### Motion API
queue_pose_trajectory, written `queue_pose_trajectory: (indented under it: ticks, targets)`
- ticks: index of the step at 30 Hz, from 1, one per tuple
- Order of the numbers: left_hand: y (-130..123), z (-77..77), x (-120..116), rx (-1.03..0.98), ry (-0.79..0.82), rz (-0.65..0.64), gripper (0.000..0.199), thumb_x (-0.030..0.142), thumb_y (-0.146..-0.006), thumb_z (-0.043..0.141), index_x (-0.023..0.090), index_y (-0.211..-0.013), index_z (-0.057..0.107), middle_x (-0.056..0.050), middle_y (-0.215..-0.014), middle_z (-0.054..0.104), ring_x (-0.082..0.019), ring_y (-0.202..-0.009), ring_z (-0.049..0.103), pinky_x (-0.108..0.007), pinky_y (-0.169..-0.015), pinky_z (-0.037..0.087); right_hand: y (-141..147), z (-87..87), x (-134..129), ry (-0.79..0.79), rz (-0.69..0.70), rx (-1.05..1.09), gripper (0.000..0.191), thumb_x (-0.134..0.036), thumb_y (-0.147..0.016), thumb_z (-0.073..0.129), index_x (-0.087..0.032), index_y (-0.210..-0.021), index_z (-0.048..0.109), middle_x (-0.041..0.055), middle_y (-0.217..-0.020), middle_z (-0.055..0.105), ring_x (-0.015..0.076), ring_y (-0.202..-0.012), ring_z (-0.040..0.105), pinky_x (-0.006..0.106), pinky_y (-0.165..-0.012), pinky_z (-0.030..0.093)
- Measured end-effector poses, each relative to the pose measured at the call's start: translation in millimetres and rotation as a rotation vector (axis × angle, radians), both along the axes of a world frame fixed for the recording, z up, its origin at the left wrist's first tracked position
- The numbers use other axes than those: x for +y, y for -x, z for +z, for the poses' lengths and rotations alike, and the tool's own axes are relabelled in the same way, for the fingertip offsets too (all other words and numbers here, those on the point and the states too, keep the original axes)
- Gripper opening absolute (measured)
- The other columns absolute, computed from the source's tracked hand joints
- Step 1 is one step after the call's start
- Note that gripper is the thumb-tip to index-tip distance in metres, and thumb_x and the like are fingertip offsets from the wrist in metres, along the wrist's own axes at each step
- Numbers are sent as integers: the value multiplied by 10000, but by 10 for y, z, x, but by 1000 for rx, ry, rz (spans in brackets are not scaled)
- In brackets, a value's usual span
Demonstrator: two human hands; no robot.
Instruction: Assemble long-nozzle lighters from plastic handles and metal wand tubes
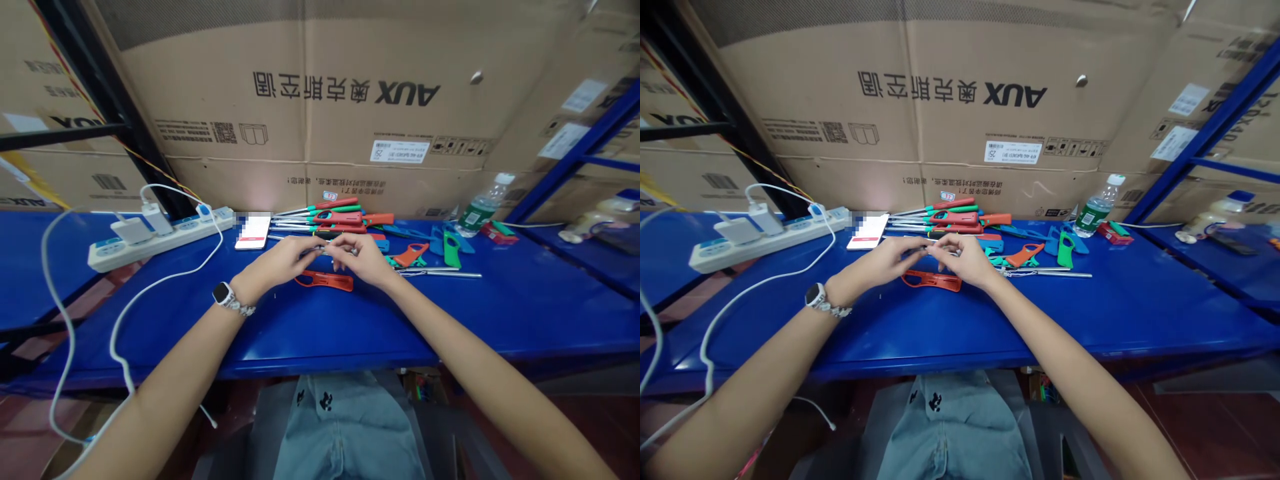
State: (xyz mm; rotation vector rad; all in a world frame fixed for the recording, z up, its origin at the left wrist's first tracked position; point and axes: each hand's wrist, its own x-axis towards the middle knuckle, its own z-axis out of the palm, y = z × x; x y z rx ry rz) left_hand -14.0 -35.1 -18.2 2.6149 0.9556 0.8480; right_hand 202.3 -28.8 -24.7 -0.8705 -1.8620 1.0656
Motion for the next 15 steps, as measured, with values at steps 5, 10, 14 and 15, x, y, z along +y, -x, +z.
queue_pose_trajectory:
  ticks: [5,10,14,15]
  targets:
    - [26,60,-41,-17,27,90,329,310,-1056,484,164,-1280,675,-19,-762,687,-144,-596,549,-282,-610,405,-38,45,69,404,1,153,493,-699,-901,602,-211,-952,638,24,-708,653,138,-561,559,199,-383,213]
    - [33,59,-43,1,42,79,292,387,-1075,484,184,-1104,691,-27,-821,698,-137,-625,551,-272,-616,394,-96,56,83,643,119,224,347,-547,-948,537,-207,-981,597,43,-749,646,156,-557,598,202,-351,255]
    - [57,38,3,-70,49,110,286,366,-1074,470,185,-966,663,-17,-769,653,-141,-643,550,-270,-616,387,-149,63,75,656,192,216,330,-510,-913,536,-211,-1047,574,66,-819,675,187,-590,638,217,-350,315]
    - [65,36,13,-85,55,119,292,368,-1074,463,186,-952,656,-15,-760,643,-141,-640,544,-272,-613,384,-158,63,76,649,204,204,332,-504,-898,549,-212,-1056,569,70,-836,684,189,-593,644,218,-349,315]
